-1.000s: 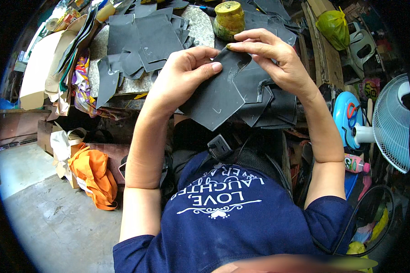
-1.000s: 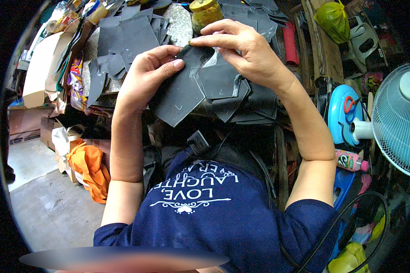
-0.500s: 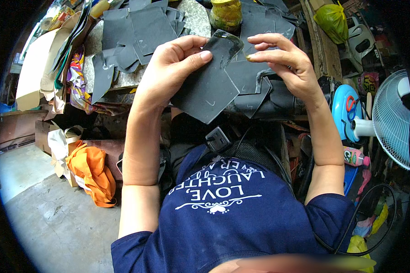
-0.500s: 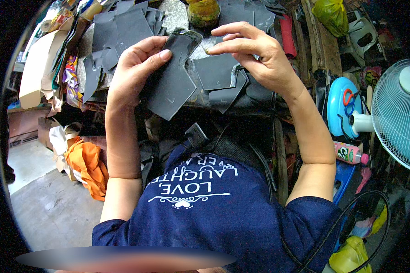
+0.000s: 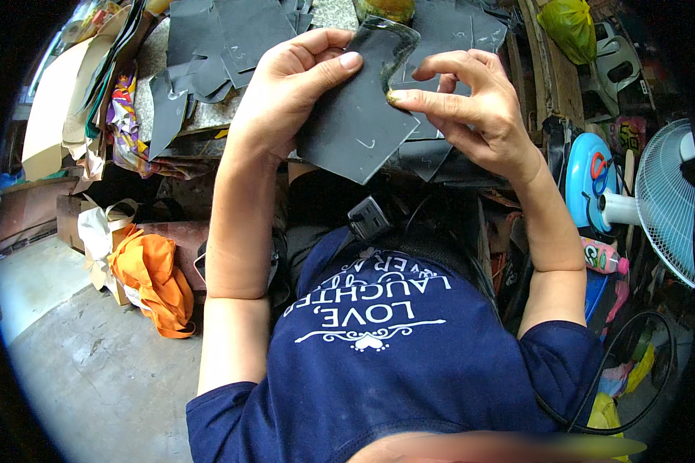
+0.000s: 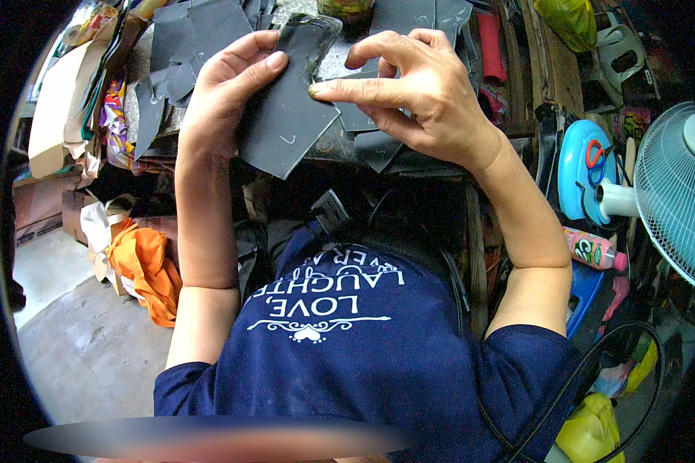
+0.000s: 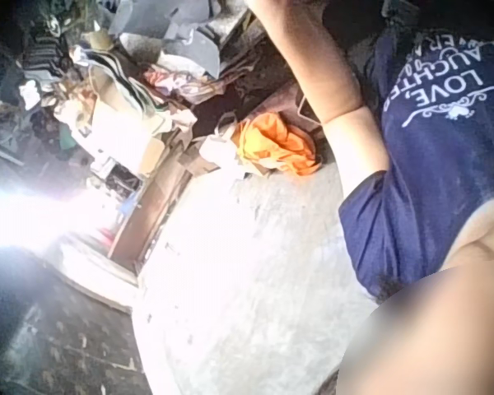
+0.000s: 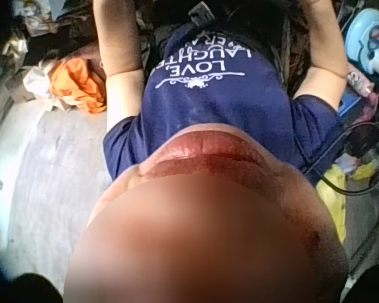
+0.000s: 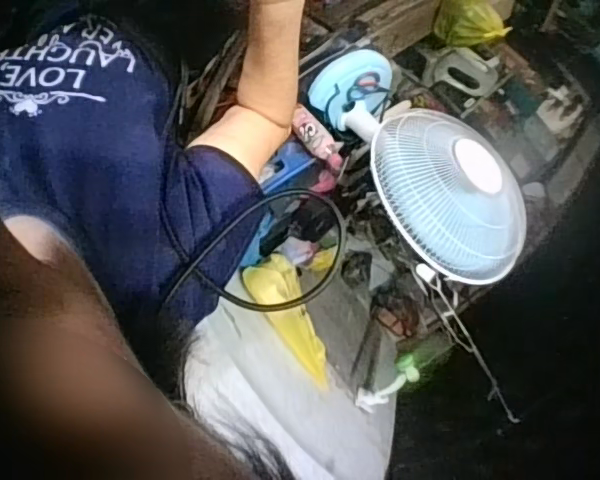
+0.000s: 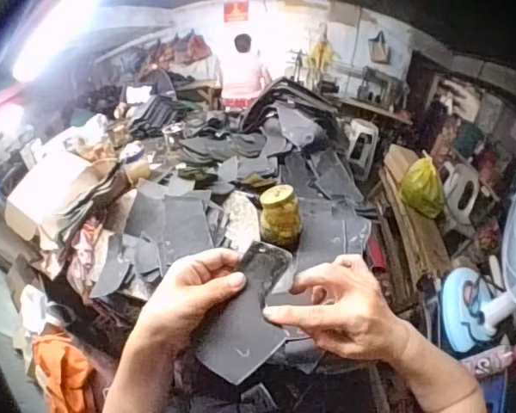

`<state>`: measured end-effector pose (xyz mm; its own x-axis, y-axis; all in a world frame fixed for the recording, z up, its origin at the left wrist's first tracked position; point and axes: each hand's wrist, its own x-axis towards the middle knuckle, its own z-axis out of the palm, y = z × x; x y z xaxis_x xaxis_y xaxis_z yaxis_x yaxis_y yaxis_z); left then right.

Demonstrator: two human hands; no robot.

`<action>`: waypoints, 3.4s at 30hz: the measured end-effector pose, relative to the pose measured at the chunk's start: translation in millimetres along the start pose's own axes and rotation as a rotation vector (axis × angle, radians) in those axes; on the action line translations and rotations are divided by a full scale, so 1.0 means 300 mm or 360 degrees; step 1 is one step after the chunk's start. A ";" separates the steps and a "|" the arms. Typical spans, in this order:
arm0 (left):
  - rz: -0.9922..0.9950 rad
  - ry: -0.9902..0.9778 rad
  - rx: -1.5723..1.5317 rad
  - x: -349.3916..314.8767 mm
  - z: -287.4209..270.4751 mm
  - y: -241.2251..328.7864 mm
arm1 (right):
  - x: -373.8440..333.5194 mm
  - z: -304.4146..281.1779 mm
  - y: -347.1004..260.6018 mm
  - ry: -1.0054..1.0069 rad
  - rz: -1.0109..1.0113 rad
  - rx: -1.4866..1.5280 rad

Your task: The person repeatedly picks up small black rubber pieces from a cluttered table and rubs their edges with a small yellow abrasive block. The person handles the pieces one at a time, turning them over and rubbing different edges before placing them back on the table.

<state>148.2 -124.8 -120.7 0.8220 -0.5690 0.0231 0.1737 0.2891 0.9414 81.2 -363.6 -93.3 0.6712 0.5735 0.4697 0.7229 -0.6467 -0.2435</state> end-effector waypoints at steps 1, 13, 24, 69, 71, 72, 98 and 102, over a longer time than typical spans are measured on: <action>0.0002 0.0005 -0.0004 0.002 -0.004 -0.004 | -0.003 0.000 0.000 0.0042 -0.0040 -0.0036; 0.0044 -0.0150 0.0955 0.056 -0.003 -0.050 | -0.141 -0.117 0.041 0.0321 0.0284 -0.0198; 0.0952 0.0249 0.2267 0.196 0.118 -0.091 | -0.053 -0.171 0.115 0.0396 0.0389 -0.0161; 0.0603 0.0958 0.2990 0.102 -0.299 0.043 | 0.236 -0.037 0.155 -0.0066 0.0286 0.0155; 0.0867 0.1212 0.2990 0.108 -0.289 0.042 | 0.228 -0.010 0.119 -0.0064 0.0354 0.0254; 0.0903 0.1252 0.2886 0.109 -0.284 0.050 | 0.214 -0.003 0.101 -0.0066 0.0398 0.0259; 0.0203 -0.0021 0.0897 -0.035 0.014 0.031 | 0.107 0.044 -0.003 0.0305 0.0801 0.1311; -0.0175 -0.0031 0.0354 -0.034 -0.013 0.011 | 0.084 0.036 0.027 0.0264 0.0703 0.0957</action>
<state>142.6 -114.9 -119.1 0.7940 -0.6028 -0.0789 0.1358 0.0494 0.9895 105.8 -349.1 -92.6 0.9197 0.2112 0.3310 0.3896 -0.3861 -0.8361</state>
